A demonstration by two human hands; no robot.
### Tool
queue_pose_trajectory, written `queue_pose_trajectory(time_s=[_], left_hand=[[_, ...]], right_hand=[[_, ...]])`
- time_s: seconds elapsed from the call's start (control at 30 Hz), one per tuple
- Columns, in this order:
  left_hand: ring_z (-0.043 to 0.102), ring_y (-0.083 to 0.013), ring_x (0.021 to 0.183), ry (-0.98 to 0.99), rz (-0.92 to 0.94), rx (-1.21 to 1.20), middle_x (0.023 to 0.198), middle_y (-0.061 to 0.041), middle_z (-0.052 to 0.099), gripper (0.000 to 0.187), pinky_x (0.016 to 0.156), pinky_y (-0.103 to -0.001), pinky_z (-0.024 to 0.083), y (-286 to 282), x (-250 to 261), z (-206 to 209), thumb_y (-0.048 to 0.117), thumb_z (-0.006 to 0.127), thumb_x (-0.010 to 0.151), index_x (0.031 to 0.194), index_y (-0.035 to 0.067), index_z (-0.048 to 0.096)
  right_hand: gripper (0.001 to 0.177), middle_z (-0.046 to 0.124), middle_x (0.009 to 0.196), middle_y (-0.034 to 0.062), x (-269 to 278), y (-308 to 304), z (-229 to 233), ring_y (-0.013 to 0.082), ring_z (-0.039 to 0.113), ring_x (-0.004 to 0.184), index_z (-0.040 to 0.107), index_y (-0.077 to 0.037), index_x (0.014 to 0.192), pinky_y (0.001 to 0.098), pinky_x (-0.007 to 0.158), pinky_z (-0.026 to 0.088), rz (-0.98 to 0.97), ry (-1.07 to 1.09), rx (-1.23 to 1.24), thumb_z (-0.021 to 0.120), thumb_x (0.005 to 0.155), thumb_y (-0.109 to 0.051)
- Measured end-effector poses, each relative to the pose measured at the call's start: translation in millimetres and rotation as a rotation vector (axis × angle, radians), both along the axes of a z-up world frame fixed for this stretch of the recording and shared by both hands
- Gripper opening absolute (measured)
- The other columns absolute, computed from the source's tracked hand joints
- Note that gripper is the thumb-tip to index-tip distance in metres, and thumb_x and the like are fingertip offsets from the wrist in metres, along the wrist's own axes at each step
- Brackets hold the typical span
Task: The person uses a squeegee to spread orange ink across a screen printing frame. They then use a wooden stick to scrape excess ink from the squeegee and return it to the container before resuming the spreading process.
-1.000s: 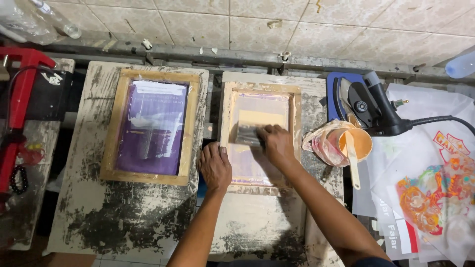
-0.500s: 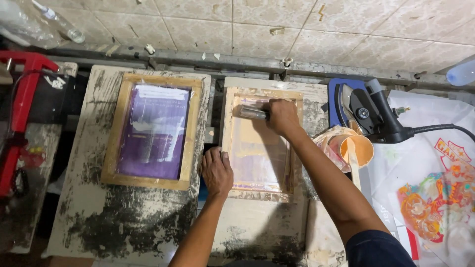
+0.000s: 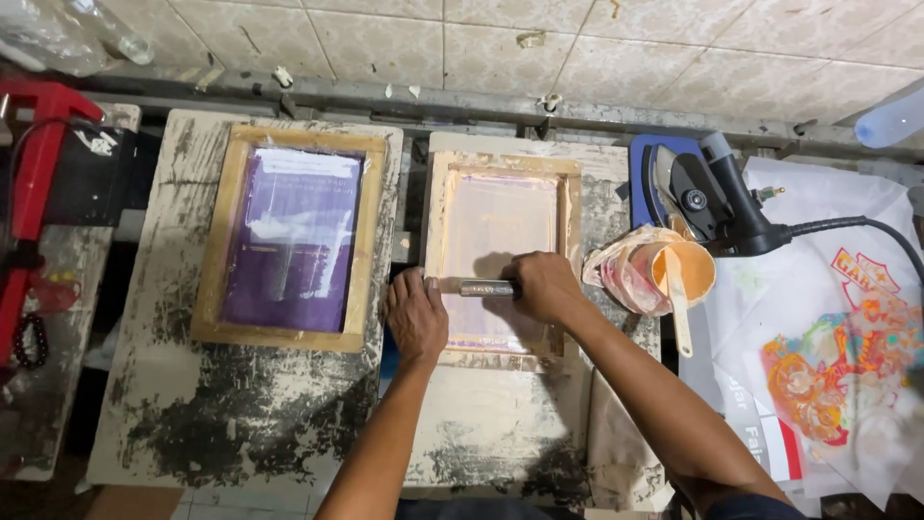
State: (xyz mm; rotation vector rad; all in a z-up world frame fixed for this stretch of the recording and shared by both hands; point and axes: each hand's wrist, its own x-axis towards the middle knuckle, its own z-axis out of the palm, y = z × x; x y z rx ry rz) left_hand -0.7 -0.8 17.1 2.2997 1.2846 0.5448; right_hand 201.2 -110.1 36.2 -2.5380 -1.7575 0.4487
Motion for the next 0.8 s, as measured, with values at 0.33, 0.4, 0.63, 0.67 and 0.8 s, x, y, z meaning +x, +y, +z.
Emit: queue_pose_trajectory(time_s=[0.33, 0.4, 0.63, 0.67, 0.8], left_hand=[[0.057, -0.0343, 0.108, 0.008, 0.019, -0.016, 0.115, -0.013, 0.055, 0.041, 0.095, -0.053, 0.045, 2, 2, -1, 0.041, 0.028, 0.113, 0.127, 0.013, 0.054], [0.057, -0.0344, 0.108, 0.004, 0.018, -0.026, 0.115, -0.013, 0.055, 0.041, 0.095, -0.053, 0.045, -2, -1, -1, 0.041, 0.028, 0.113, 0.126, 0.012, 0.054], [0.058, -0.0327, 0.109, -0.001, 0.025, -0.023, 0.115, -0.012, 0.055, 0.039, 0.095, -0.051, 0.047, -1, 2, -3, 0.040, 0.028, 0.113, 0.127, 0.013, 0.053], [0.058, -0.0342, 0.109, -0.030, 0.002, -0.039, 0.116, -0.014, 0.055, 0.039, 0.095, -0.051, 0.046, -1, 3, 1, 0.037, 0.028, 0.114, 0.127, 0.011, 0.053], [0.058, -0.0315, 0.104, -0.013, 0.005, -0.010, 0.112, -0.012, 0.054, 0.038, 0.093, -0.049, 0.047, 1, 3, 1, 0.037, 0.028, 0.114, 0.127, 0.012, 0.053]], right_hand=[[0.013, 0.069, 0.079, 0.0066, 0, 25, -2, 0.0318, 0.069, 0.078, 0.077, -0.016, 0.088, 0.0429, 0.066, 0.058, -0.032, -0.141, 0.421, 0.065, 0.083, -0.020], [0.015, 0.069, 0.080, 0.0032, -11, 5, 3, 0.0290, 0.069, 0.080, 0.077, -0.020, 0.091, 0.0400, 0.067, 0.057, -0.006, -0.129, 0.383, 0.066, 0.081, -0.017], [0.018, 0.068, 0.081, -0.0004, 63, 42, -17, 0.0286, 0.070, 0.084, 0.075, -0.024, 0.087, 0.0459, 0.071, 0.060, -0.109, -0.104, 0.271, 0.072, 0.070, -0.020], [0.015, 0.069, 0.080, -0.0006, 80, 53, -27, 0.0288, 0.071, 0.082, 0.075, -0.024, 0.085, 0.0464, 0.070, 0.060, -0.141, -0.166, 0.282, 0.071, 0.072, -0.020], [0.019, 0.071, 0.076, 0.0003, 91, 86, -23, 0.0287, 0.073, 0.077, 0.077, -0.022, 0.084, 0.0444, 0.071, 0.062, -0.170, -0.165, 0.221, 0.074, 0.065, -0.020]])
